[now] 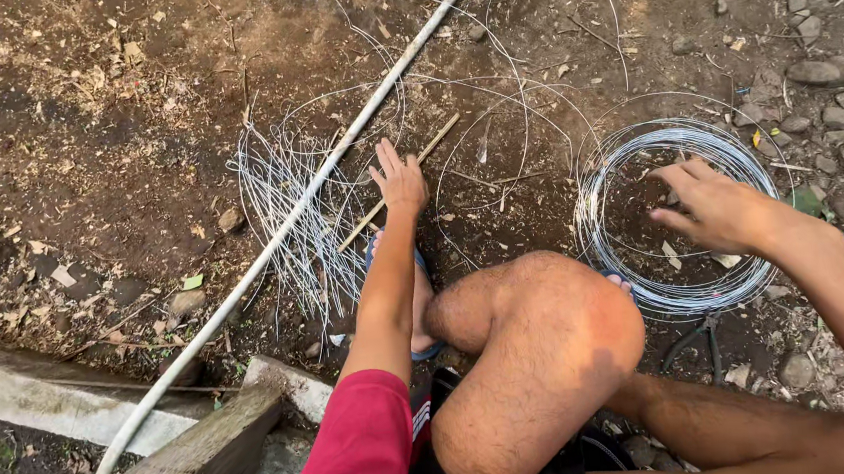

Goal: The person sits on the ground and repeatedly pulls lengths of thin metal wire from a coil, twists them together by hand, and drops the twisted pieces onto the ground. The person continues this repetitive process throughout the clip.

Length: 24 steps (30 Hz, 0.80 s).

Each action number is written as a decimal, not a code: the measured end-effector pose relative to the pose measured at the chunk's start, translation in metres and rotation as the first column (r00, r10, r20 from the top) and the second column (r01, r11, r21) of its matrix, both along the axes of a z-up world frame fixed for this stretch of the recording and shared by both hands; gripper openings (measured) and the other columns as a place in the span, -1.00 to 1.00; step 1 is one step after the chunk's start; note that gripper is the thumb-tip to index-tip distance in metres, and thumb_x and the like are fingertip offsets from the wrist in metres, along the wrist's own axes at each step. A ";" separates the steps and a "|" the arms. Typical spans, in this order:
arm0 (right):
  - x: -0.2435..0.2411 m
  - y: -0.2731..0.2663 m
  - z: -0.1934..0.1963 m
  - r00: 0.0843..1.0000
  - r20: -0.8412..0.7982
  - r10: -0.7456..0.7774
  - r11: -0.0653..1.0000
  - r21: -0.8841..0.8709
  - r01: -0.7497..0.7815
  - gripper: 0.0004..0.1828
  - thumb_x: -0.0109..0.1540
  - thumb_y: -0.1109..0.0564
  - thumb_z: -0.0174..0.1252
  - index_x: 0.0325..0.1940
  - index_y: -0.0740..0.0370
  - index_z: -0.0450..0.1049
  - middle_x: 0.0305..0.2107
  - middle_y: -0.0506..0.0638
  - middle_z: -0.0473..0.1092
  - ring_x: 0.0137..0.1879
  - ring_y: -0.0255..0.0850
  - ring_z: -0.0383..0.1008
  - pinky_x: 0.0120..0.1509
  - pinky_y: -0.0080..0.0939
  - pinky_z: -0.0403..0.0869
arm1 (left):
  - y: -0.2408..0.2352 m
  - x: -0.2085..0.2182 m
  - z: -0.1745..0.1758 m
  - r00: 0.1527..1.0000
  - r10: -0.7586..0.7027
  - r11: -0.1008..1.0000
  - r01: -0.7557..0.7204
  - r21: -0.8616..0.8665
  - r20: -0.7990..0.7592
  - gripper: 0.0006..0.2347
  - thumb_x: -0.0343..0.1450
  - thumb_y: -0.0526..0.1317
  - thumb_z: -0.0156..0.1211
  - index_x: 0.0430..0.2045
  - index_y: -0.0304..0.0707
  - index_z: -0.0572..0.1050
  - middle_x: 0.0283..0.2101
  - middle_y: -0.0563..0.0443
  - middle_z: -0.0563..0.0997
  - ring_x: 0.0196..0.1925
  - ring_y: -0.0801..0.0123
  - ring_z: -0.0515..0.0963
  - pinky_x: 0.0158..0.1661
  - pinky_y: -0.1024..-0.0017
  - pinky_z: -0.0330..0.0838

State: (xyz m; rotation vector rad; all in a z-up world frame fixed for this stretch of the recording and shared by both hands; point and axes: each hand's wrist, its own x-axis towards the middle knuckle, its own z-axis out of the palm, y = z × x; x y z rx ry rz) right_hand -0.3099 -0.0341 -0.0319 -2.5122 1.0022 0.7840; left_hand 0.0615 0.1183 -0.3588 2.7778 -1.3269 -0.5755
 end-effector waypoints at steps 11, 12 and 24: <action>0.014 0.005 0.006 1.000 -0.003 0.026 1.000 0.017 -0.026 -0.31 0.30 -0.23 0.00 0.44 0.07 0.12 0.30 0.19 0.21 0.36 0.12 0.33 0.42 0.08 0.35 | 0.008 0.027 -0.028 0.997 0.068 0.985 -0.061 -0.161 0.039 -0.88 0.35 -0.33 0.04 -0.33 -0.30 0.49 0.33 -0.52 0.17 0.41 -0.24 0.17 0.21 -0.43 -0.27; 0.015 0.005 0.005 0.999 0.002 0.036 0.999 0.018 -0.036 -0.32 0.30 -0.23 0.00 0.43 0.07 0.13 0.29 0.20 0.22 0.36 0.13 0.33 0.41 0.08 0.35 | 0.011 0.030 -0.031 0.997 0.065 0.989 -0.058 -0.135 0.044 -0.88 0.37 -0.34 0.04 -0.31 -0.30 0.49 0.30 -0.48 0.21 0.37 -0.21 0.20 0.24 -0.42 -0.25; -0.006 -0.025 -0.026 0.991 0.040 0.125 0.991 -0.055 -0.123 -0.35 0.31 -0.24 0.01 0.36 0.16 0.24 0.15 0.23 0.39 0.30 0.10 0.39 0.39 0.04 0.38 | 0.039 0.035 -0.005 0.982 -0.091 0.898 0.154 -0.412 0.168 -0.81 0.37 -0.42 0.11 -0.16 -0.26 0.49 -0.07 -0.14 0.52 0.05 0.01 0.50 0.16 -0.03 0.26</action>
